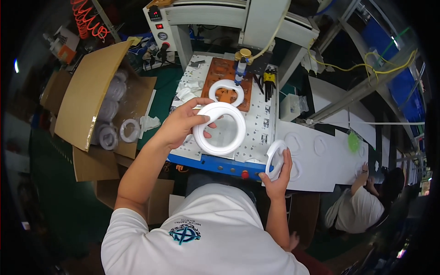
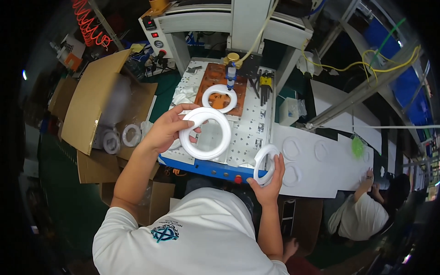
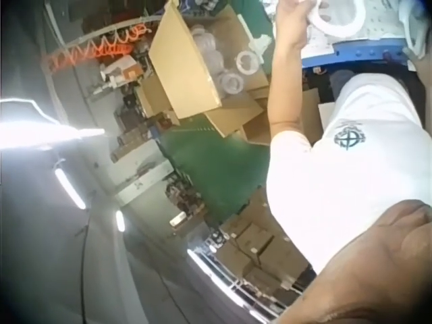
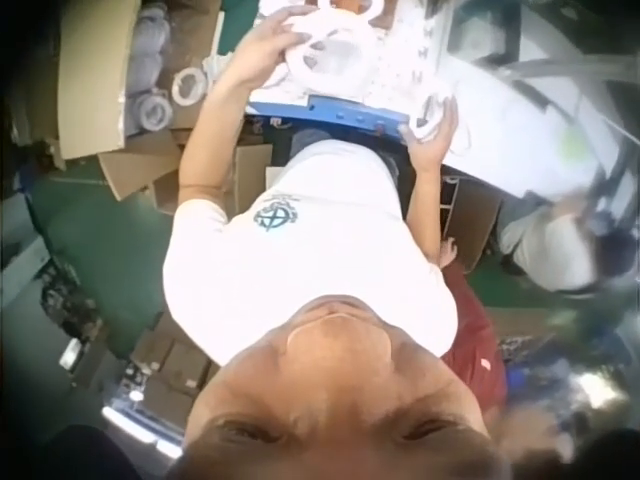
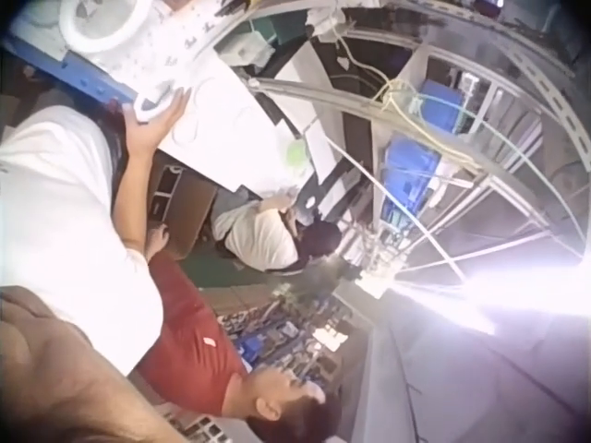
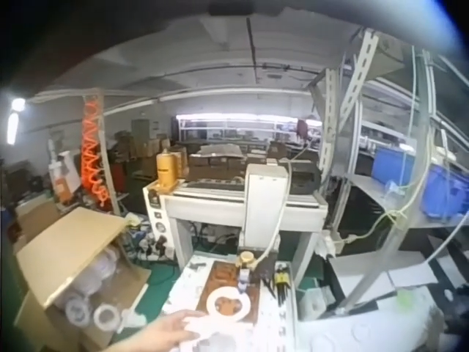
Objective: Assembling and inspecting circular plastic rings at a manufacturing workstation.
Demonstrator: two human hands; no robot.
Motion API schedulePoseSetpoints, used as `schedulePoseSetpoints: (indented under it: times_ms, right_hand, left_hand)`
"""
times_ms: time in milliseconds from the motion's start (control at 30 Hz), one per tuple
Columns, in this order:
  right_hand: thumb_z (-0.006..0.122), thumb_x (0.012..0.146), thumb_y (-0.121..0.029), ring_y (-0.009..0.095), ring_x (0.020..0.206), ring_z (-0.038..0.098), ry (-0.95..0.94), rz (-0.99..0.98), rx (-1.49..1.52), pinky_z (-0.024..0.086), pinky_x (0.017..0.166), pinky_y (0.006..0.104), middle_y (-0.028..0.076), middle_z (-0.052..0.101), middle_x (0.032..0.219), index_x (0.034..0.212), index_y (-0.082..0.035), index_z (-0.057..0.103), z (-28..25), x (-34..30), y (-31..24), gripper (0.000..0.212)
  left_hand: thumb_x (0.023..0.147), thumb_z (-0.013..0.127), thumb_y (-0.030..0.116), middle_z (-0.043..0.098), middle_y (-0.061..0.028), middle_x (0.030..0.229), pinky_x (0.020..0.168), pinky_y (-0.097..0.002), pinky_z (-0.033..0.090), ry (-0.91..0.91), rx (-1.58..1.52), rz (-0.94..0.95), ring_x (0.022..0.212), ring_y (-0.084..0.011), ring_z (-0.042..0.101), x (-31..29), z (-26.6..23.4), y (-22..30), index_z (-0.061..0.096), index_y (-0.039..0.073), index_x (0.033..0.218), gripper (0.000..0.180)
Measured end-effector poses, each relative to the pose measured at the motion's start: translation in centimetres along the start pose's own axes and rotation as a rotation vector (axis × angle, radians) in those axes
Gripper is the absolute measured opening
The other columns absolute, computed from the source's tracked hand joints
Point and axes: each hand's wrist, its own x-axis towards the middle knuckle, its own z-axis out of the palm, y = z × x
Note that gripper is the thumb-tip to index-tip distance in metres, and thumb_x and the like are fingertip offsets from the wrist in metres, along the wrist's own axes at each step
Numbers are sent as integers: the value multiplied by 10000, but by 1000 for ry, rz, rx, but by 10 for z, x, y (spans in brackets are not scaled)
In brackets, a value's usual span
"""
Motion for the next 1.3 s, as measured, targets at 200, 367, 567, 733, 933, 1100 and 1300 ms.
schedulePoseSetpoints:
  times_ms: [200, 367, 567, 733, 933, 1100, 1300]
  right_hand:
    - [840, 716, -423, 392, 1424, 343, 69, 7, -21, 282, 1165, 479, 229, 313, 1553, 1512, -16, 330, -15, -15, 7, 1029]
    - [854, 715, -449, 416, 1413, 355, 127, 27, -29, 304, 1149, 489, 248, 324, 1546, 1502, -5, 351, -23, -22, 11, 1035]
    - [834, 730, -521, 422, 1411, 355, 192, 27, -8, 300, 1147, 499, 253, 327, 1544, 1502, 4, 347, -26, -27, 17, 1052]
    - [826, 733, -525, 436, 1414, 349, 275, 76, -54, 301, 1146, 508, 259, 333, 1539, 1495, 8, 354, -42, -39, 17, 1042]
    - [828, 730, -530, 452, 1385, 380, 451, 176, -113, 322, 1135, 509, 280, 338, 1522, 1487, 7, 358, -59, -69, 24, 1040]
    - [829, 735, -525, 443, 1388, 381, 546, 302, -196, 326, 1133, 505, 280, 335, 1524, 1491, -1, 354, -72, -121, 26, 1035]
    - [824, 726, -557, 422, 1399, 376, 704, 436, -195, 320, 1137, 495, 262, 323, 1542, 1504, -5, 342, -74, -169, 13, 1069]
  left_hand:
    - [899, 570, -42, 628, -185, 1212, 730, -349, 642, -90, 25, -35, 997, -249, 686, 5, 24, -1, 432, -1, 1400, 521]
    - [889, 566, -29, 615, -191, 1234, 730, -358, 644, -136, 11, -59, 1008, -259, 686, 19, 34, -1, 429, -4, 1403, 533]
    - [881, 572, -6, 610, -186, 1245, 736, -369, 644, -170, -3, -89, 1018, -263, 686, 34, 46, 2, 443, -5, 1396, 531]
    - [893, 557, -6, 612, -185, 1249, 754, -368, 640, -279, 32, -130, 1031, -268, 687, 56, 69, -2, 437, 0, 1408, 529]
    - [928, 557, 12, 624, -169, 1235, 788, -360, 628, -278, 134, -228, 1046, -250, 688, 107, 138, -53, 449, 25, 1394, 478]
    - [908, 559, -8, 615, -179, 1179, 716, -391, 614, -299, 163, -346, 986, -275, 693, 191, 234, -180, 451, 25, 1387, 492]
    - [829, 561, 45, 666, -186, 996, 634, -386, 583, -286, 483, -347, 800, -299, 701, 232, 294, -284, 623, -25, 1160, 344]
